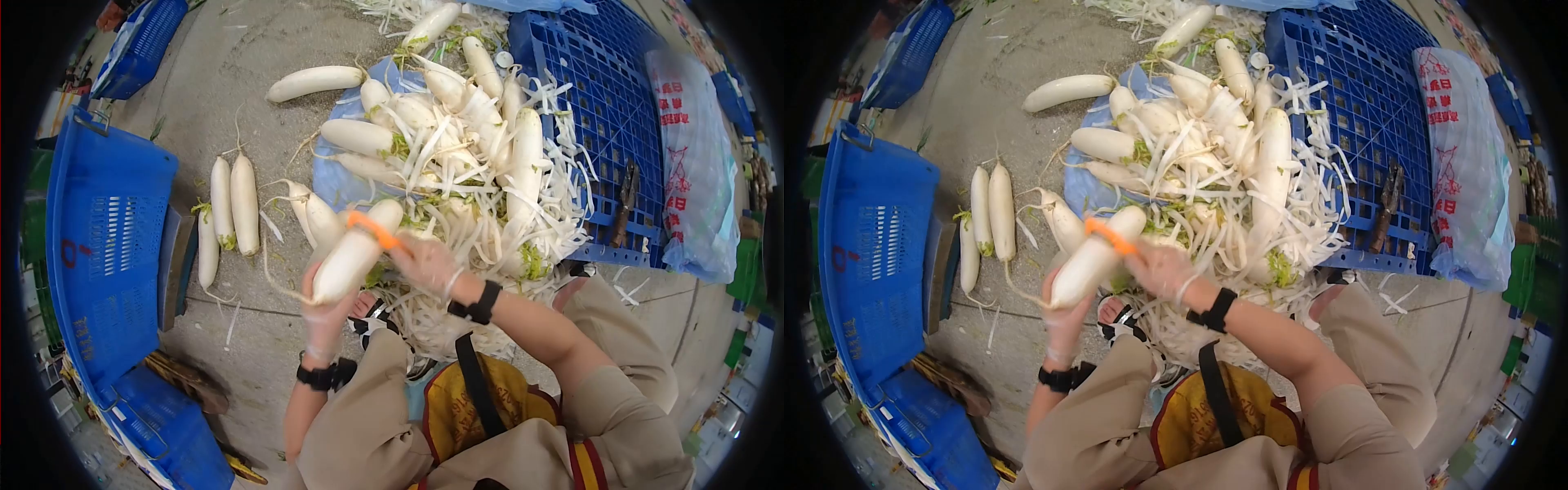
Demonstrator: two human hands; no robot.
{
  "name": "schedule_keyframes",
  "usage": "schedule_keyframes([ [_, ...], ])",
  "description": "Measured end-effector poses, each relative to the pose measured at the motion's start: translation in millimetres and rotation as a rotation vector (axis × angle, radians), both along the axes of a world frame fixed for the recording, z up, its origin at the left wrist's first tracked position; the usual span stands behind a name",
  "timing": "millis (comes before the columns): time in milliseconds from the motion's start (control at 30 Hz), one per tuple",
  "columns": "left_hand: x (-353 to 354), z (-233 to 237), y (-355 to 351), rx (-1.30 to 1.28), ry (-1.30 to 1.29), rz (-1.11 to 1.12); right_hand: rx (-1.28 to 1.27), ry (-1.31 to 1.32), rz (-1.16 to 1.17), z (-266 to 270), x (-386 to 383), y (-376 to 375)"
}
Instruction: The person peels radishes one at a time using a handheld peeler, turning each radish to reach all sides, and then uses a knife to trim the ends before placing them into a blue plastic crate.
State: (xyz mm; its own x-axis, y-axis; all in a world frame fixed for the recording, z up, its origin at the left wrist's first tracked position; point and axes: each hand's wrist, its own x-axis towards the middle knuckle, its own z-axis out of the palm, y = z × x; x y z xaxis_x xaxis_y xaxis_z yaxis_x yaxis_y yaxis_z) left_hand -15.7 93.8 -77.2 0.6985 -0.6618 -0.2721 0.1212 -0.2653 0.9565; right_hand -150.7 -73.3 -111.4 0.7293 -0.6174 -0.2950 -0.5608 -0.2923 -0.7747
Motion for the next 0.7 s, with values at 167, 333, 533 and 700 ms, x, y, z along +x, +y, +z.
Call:
schedule_keyframes([
  [167, -1, -18, 52, 0.107, -0.162, 0.009, -0.019, 0.246, -0.015, -14, -6, -18],
  [333, -5, -24, 56, 0.06, -0.147, 0.008, -0.123, 0.303, 0.15, 4, -8, -13],
  [533, -13, -18, 57, 0.077, -0.209, -0.068, -0.063, 0.335, 0.206, -13, -6, -33],
  [700, -15, -14, 55, 0.075, -0.177, -0.07, -0.109, 0.133, 0.215, 28, -4, 2],
])
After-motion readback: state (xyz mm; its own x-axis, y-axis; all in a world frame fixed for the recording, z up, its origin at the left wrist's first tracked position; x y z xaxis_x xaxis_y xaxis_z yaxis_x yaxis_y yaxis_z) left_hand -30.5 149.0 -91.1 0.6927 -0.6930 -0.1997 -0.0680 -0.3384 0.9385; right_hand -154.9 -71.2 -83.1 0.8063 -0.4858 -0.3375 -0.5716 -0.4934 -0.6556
